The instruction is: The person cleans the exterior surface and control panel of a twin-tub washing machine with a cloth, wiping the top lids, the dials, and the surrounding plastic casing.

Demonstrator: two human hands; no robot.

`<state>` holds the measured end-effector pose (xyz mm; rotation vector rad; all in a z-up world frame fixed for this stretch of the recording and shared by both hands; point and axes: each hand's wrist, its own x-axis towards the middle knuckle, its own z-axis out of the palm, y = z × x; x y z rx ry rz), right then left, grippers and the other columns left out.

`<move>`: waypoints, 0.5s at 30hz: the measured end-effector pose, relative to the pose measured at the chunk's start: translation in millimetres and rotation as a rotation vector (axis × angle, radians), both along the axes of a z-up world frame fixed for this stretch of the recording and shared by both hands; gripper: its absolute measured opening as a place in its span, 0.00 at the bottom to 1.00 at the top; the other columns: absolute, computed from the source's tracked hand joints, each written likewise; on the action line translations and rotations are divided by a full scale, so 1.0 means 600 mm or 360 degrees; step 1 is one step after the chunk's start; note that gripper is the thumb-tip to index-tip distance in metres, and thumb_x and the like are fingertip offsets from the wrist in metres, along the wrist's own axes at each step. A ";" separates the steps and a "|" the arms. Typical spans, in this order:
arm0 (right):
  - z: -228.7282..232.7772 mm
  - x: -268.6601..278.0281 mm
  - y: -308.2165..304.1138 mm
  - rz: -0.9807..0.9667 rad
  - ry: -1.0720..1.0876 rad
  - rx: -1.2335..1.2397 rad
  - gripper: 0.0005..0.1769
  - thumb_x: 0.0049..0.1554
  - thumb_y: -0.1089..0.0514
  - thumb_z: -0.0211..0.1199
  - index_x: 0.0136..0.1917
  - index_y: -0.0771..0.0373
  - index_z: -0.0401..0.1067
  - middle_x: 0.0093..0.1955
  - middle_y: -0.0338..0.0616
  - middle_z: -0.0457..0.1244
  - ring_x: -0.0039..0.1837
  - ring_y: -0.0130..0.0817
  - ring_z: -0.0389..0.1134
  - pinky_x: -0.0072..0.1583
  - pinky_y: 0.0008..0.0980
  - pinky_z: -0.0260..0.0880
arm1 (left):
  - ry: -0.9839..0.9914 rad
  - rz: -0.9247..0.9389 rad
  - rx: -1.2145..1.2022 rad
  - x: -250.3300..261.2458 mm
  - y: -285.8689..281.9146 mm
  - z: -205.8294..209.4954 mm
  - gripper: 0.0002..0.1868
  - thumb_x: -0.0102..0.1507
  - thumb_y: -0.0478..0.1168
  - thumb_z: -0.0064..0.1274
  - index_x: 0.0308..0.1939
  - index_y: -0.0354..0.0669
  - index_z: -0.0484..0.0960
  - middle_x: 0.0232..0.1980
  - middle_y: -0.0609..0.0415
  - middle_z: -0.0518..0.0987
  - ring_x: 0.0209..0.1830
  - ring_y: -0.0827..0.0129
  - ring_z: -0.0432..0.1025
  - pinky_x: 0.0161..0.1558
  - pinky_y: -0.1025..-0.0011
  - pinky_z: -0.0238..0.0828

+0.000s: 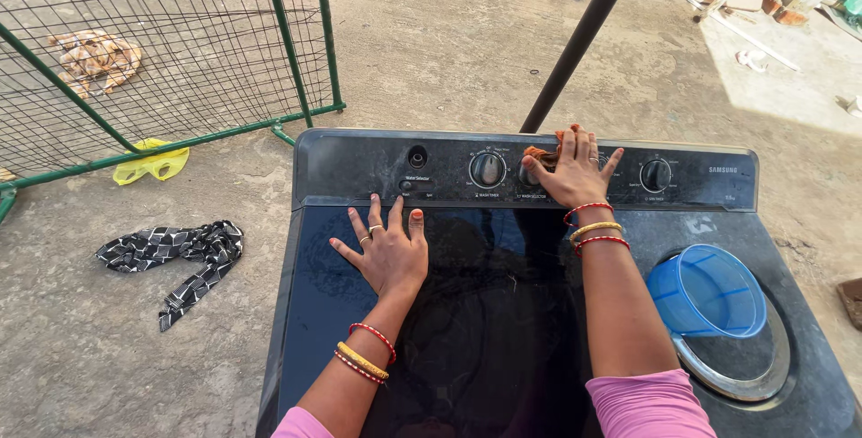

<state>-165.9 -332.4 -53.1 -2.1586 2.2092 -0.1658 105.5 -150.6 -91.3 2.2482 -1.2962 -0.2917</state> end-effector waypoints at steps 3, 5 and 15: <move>0.001 -0.008 -0.012 -0.0124 -0.0180 0.0025 0.68 0.46 0.07 0.34 0.83 0.54 0.40 0.87 0.46 0.31 0.86 0.43 0.24 0.76 0.66 0.10 | -0.0012 -0.0001 -0.0010 0.001 0.002 -0.001 0.33 0.68 0.69 0.26 0.69 0.67 0.71 0.80 0.58 0.56 0.82 0.50 0.37 0.71 0.31 0.14; 0.000 0.003 -0.023 -0.0185 -0.0242 -0.0019 0.67 0.47 0.07 0.34 0.83 0.55 0.41 0.86 0.51 0.31 0.86 0.49 0.23 0.77 0.64 0.12 | -0.0019 0.0002 -0.0014 -0.001 0.001 0.001 0.33 0.67 0.70 0.27 0.69 0.67 0.71 0.80 0.58 0.57 0.82 0.50 0.38 0.71 0.31 0.14; -0.018 0.199 0.000 0.0403 -0.0070 -0.0063 0.59 0.56 0.15 0.32 0.82 0.59 0.44 0.84 0.47 0.41 0.86 0.44 0.32 0.79 0.62 0.16 | -0.0106 -0.0076 -0.0053 -0.003 0.000 0.006 0.42 0.65 0.74 0.20 0.72 0.58 0.68 0.80 0.50 0.55 0.81 0.41 0.36 0.67 0.24 0.15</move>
